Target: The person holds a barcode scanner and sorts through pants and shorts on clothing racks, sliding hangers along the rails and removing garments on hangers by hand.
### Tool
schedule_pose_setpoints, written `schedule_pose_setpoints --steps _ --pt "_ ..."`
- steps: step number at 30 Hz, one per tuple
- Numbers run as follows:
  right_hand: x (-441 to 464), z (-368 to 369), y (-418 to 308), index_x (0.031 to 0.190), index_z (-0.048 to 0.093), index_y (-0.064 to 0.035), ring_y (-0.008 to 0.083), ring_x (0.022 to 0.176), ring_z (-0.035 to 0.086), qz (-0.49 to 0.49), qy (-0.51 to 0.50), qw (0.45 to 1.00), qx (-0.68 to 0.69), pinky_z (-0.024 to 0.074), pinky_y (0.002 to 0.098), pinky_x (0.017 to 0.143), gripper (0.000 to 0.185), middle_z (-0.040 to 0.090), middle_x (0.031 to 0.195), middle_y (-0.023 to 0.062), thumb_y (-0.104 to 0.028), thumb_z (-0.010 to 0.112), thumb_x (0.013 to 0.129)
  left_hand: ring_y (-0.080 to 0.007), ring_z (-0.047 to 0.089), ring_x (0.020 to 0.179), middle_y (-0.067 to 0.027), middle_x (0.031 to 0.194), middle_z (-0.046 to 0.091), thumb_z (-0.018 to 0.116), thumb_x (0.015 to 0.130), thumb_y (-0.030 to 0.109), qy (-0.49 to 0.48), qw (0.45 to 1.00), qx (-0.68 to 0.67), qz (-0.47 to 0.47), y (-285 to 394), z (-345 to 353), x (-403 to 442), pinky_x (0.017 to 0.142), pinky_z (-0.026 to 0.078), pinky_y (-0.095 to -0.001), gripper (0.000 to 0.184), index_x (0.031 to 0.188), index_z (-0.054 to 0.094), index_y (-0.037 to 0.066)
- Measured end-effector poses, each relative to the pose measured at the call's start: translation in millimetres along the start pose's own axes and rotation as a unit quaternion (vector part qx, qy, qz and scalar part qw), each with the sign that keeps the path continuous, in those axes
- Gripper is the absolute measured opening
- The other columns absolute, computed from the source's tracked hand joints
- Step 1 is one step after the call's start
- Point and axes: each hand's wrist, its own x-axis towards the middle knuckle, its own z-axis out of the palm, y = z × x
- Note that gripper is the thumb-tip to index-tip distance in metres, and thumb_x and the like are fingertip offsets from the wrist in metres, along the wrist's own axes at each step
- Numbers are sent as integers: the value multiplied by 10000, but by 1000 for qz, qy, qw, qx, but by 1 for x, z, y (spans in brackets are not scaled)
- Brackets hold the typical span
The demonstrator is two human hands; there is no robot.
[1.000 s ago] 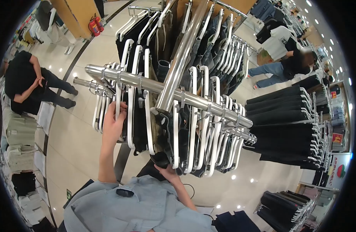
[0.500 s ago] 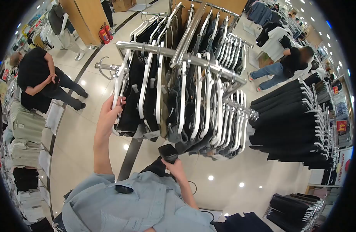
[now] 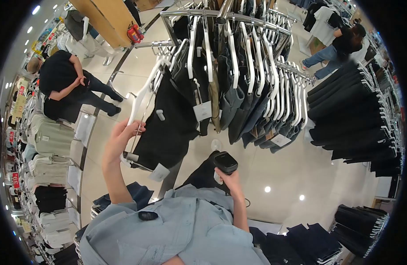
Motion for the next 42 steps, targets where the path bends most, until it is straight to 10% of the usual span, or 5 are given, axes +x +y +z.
schedule_pose_setpoints --steps 10,16,34,37,42 --pt "-7 21 -2 887 693 -36 68 545 533 -63 -46 990 -117 423 277 509 229 597 635 -23 -214 837 874 -155 678 964 -84 1024 729 583 1047 266 -13 996 56 -70 -32 -30 -74 922 514 -315 350 1128 710 -50" --pt "-21 40 -16 1115 711 29 175 891 681 -185 -83 969 -139 549 339 852 375 770 984 99 -208 842 856 -185 690 969 -128 1059 728 539 1065 239 -53 990 109 -76 -60 -31 -87 931 534 -335 340 1135 682 -61" --pt "-43 -30 18 1020 725 16 143 723 625 -98 -4 987 -130 540 355 725 346 731 804 79 -250 845 834 -223 658 809 -139 899 716 649 998 231 -55 936 346 -39 -52 -7 -89 768 492 -351 246 1012 701 -10" --pt "-29 -40 29 995 720 20 139 710 610 -96 34 985 -137 534 355 713 326 715 779 71 -242 837 838 -384 610 850 -180 902 628 656 975 178 46 886 455 83 -45 -16 -96 799 480 -418 200 1023 672 -15" --pt "-25 -52 26 911 696 -25 77 588 550 -76 67 994 -45 460 280 547 237 638 713 -6 -211 831 850 -376 556 977 -146 916 567 693 928 127 136 766 572 259 -17 -17 -102 967 434 -502 127 979 660 15"
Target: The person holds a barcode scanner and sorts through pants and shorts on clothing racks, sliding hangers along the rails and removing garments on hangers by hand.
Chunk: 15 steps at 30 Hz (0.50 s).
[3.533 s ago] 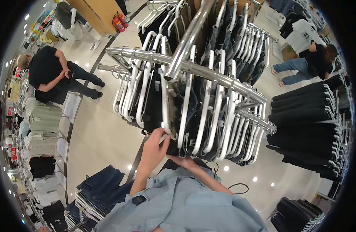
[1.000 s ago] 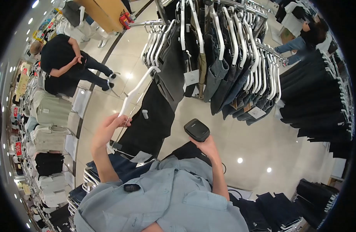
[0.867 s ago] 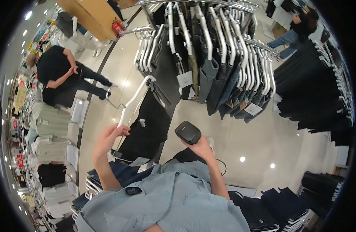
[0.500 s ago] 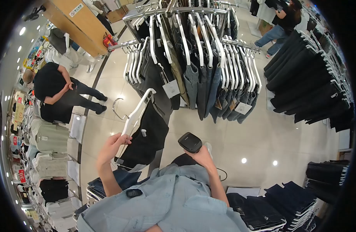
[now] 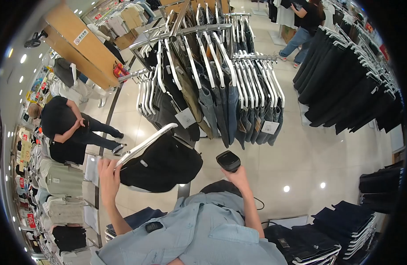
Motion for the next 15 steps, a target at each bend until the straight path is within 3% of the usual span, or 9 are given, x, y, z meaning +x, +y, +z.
schedule_pose_setpoints --steps 1,4,5,6,8,9,12,13,15 --pt "-2 -1 -3 911 696 -25 77 588 550 0 1 1000 3 460 280 547 237 638 713 -6 -211 831 850 -378 534 1005 -137 911 549 715 902 110 62 995 47 60 -2 -3 2 1012 412 -532 121 956 652 22" --pt "-2 -3 -8 908 698 -30 78 582 542 -3 9 999 41 455 283 545 222 626 703 -10 -202 827 853 -380 502 1010 -126 920 536 752 850 77 112 988 93 58 -10 -12 9 1033 412 -550 163 931 625 16" --pt "-2 -2 -8 909 698 -33 79 584 544 -1 6 999 42 455 283 546 214 626 705 -10 -196 825 854 -371 523 923 -125 841 527 743 821 22 156 980 112 47 -11 -14 12 1031 414 -529 145 834 599 6" --pt "-2 -2 -8 909 698 -35 79 586 546 1 3 999 44 455 283 547 207 625 706 -11 -191 823 856 -371 523 923 -125 841 527 743 821 22 156 980 114 48 -20 -12 11 1031 414 -529 145 834 599 6" --pt "-3 -1 -9 912 698 -35 79 588 548 4 2 999 36 457 282 549 206 627 708 -11 -189 823 856 -353 533 796 -132 709 482 703 802 -39 318 939 123 42 -43 -5 12 1004 431 -529 197 701 538 2" --pt "-2 0 -9 915 697 -35 79 590 550 7 2 1000 25 458 280 551 205 629 710 -11 -186 823 857 -320 513 682 -129 609 421 654 814 -76 379 916 123 36 -38 -10 19 976 458 -533 268 620 484 -2" --pt "3 2 -3 925 696 -32 80 593 553 -2 -9 1000 20 459 278 553 214 634 715 -9 -188 825 858 -336 554 738 -162 670 527 626 902 -35 473 877 81 17 -47 -11 33 954 485 -509 254 663 543 -38" --pt "3 3 -3 925 696 -32 80 593 553 -2 -11 1000 20 459 278 553 214 634 715 -9 -188 825 858 -307 563 726 -155 699 560 590 957 -5 469 881 66 5 -57 -9 35 1011 499 -506 291 674 549 -59" --pt "-1 6 -13 856 669 -17 67 578 525 -47 -31 997 52 424 274 518 242 616 688 -15 -195 833 851 -282 554 702 -134 694 556 579 943 -12 480 877 12 -6 -61 -2 47 1034 488 -512 292 660 520 -47"
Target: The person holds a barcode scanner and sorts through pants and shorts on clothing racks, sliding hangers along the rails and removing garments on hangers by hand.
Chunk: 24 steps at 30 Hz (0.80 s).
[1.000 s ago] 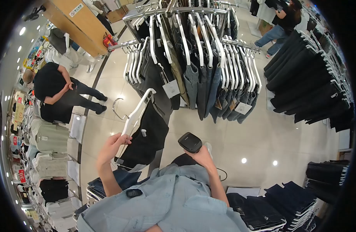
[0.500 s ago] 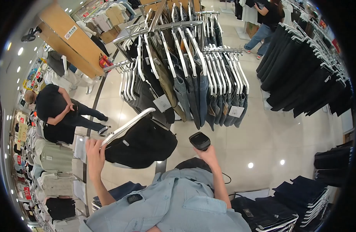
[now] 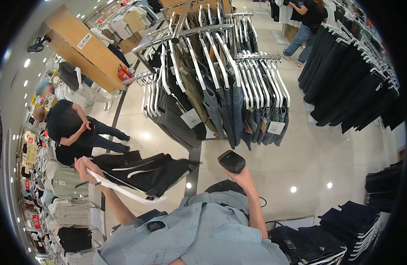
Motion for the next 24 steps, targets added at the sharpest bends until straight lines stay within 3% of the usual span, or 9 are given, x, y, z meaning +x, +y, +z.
schedule_pose_setpoints --steps 2,7,9,10,13,14,15,17,24 --pt "-2 2 -8 902 671 -17 69 584 534 5 -15 999 -28 438 274 531 255 624 701 -15 -198 841 846 -258 546 678 -113 690 553 567 930 -18 10 998 -45 -35 -3 7 -4 1057 478 -518 295 645 491 -34" --pt "-7 6 -24 1061 666 -25 85 622 573 16 -95 994 -61 485 286 577 353 664 789 -4 -207 861 831 -159 598 845 -52 780 623 542 1040 93 -113 952 -149 -241 -52 25 -44 1140 411 -398 256 877 682 -46" --pt "-9 9 -24 1139 658 -31 88 667 600 -17 -131 989 -63 504 289 604 416 682 855 4 -209 868 828 -154 612 994 -65 863 653 534 1050 95 -62 804 -381 -453 -66 39 -59 1184 353 -380 245 994 704 -72" --pt "-10 9 -28 1199 658 -27 128 809 652 35 -148 984 -92 546 312 726 474 715 972 44 -206 875 818 -203 593 1181 -133 1002 695 519 1065 109 -73 753 -447 -478 -68 43 -61 1212 318 -388 283 1003 684 -112" --pt "-12 15 -32 1256 649 -24 176 967 666 -20 -175 980 -91 544 337 881 540 726 1093 80 -208 883 806 -249 544 1304 -201 1117 699 499 1076 116 -59 677 -546 -490 -44 51 -75 1226 320 -415 312 925 656 -107" --pt "-12 16 -33 1256 649 -24 176 967 666 -19 -178 979 -95 544 337 881 540 726 1093 80 -208 883 806 -277 539 1329 -227 1148 690 473 1085 114 -67 667 -559 -488 -35 53 -76 1261 282 -446 357 799 588 -66" --pt "-12 18 -33 1265 647 -22 194 1026 658 -42 -186 976 -106 529 346 929 553 720 1145 94 -208 885 801 -253 602 1244 -216 1029 691 480 1072 98 -100 667 -604 -425 -31 56 -79 1302 246 -448 333 790 548 -66" --pt "-13 20 -34 1274 646 -21 212 1084 650 -63 -197 971 -120 515 355 977 567 714 1198 107 -208 887 796 -244 601 1241 -225 1050 687 462 1075 89 -135 647 -644 -386 -16 57 -77 1310 211 -452 353 740 484 -22" --pt "-20 24 -44 1275 637 -10 219 1092 656 -43 -198 970 -132 518 360 970 574 706 1212 124 -208 882 795 -150 575 942 -118 848 587 472 1063 68 -184 693 -594 -366 18 57 -61 1307 165 -504 331 744 512 -12"
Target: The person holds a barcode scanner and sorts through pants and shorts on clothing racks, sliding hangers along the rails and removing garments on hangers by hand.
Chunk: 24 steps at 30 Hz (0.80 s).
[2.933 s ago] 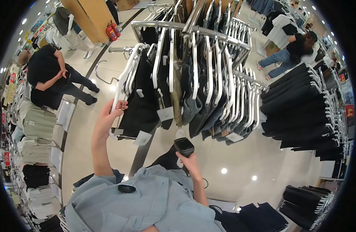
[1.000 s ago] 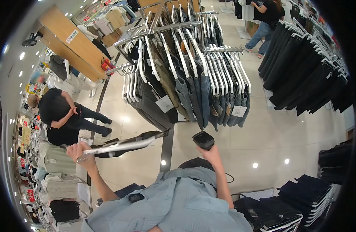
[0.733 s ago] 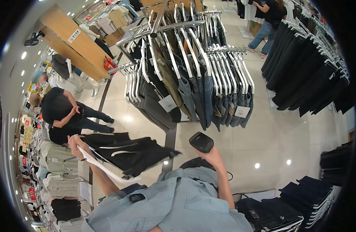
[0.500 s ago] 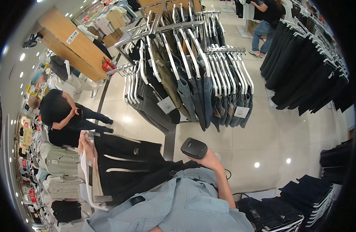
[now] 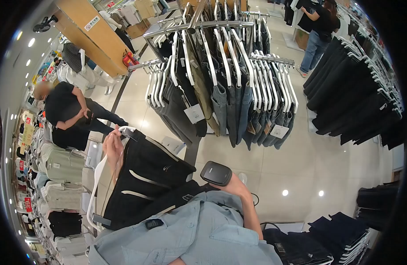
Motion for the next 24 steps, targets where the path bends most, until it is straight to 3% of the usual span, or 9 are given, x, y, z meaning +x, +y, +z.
schedule_pose_setpoints --steps 1,6,8,9,11,12,17,19,24 --pt "-1 0 -3 1274 636 -8 219 1093 655 26 -7 1000 -4 519 361 971 574 705 1212 126 -204 881 793 -122 551 831 -72 756 540 493 1053 69 7 1000 13 0 1 3 0 1306 156 -513 314 765 554 -41" --pt "-8 1 -2 1258 642 -4 219 1077 658 24 3 1000 -9 521 362 968 554 711 1193 126 -187 878 792 -112 525 820 -26 722 496 527 1042 78 -6 996 91 9 8 2 6 1276 235 -470 331 718 525 12" --pt "-11 0 2 1255 644 -3 219 1071 660 -7 13 1000 -21 522 362 967 547 713 1187 124 -183 877 794 -90 481 770 9 709 468 573 1037 118 29 985 172 19 14 -8 12 1060 436 -343 334 717 531 32" --pt "-11 0 5 1250 647 -3 218 1064 661 -21 19 1000 -9 524 361 962 542 716 1180 120 -185 879 796 -69 422 722 38 715 451 604 1031 155 86 966 240 -31 26 -8 14 744 406 -264 325 737 546 30" --pt "-13 -2 9 1245 649 -2 217 1057 663 -35 27 999 4 526 359 958 536 719 1172 116 -186 880 798 -58 377 690 57 711 434 603 1029 166 106 943 315 -21 37 -23 18 616 270 -268 320 748 534 30" --pt "-14 -3 11 1237 651 -1 212 1049 661 -8 33 999 19 527 357 951 529 719 1162 112 -186 882 800 -65 335 637 42 649 391 605 1019 170 126 907 402 9 41 -31 23 575 271 -290 375 697 472 31" --pt "-14 -6 23 1202 660 2 196 1010 657 20 58 997 44 534 348 921 500 723 1118 100 -184 890 799 -121 311 534 -29 547 344 641 946 108 173 828 520 116 55 -64 28 515 228 -353 423 632 374 9" --pt "-13 -7 24 1176 666 -3 178 962 653 22 68 996 45 541 341 882 468 723 1068 81 -181 886 804 -212 364 490 -88 525 404 651 900 99 166 725 635 209 59 -75 29 530 302 -374 365 631 426 -2" --pt "-8 -10 0 1158 670 -9 157 917 649 111 35 991 66 541 329 837 442 717 1020 56 -190 879 813 -335 502 525 -141 555 522 680 867 163 196 657 713 151 71 -53 12 613 414 -440 301 638 552 14"
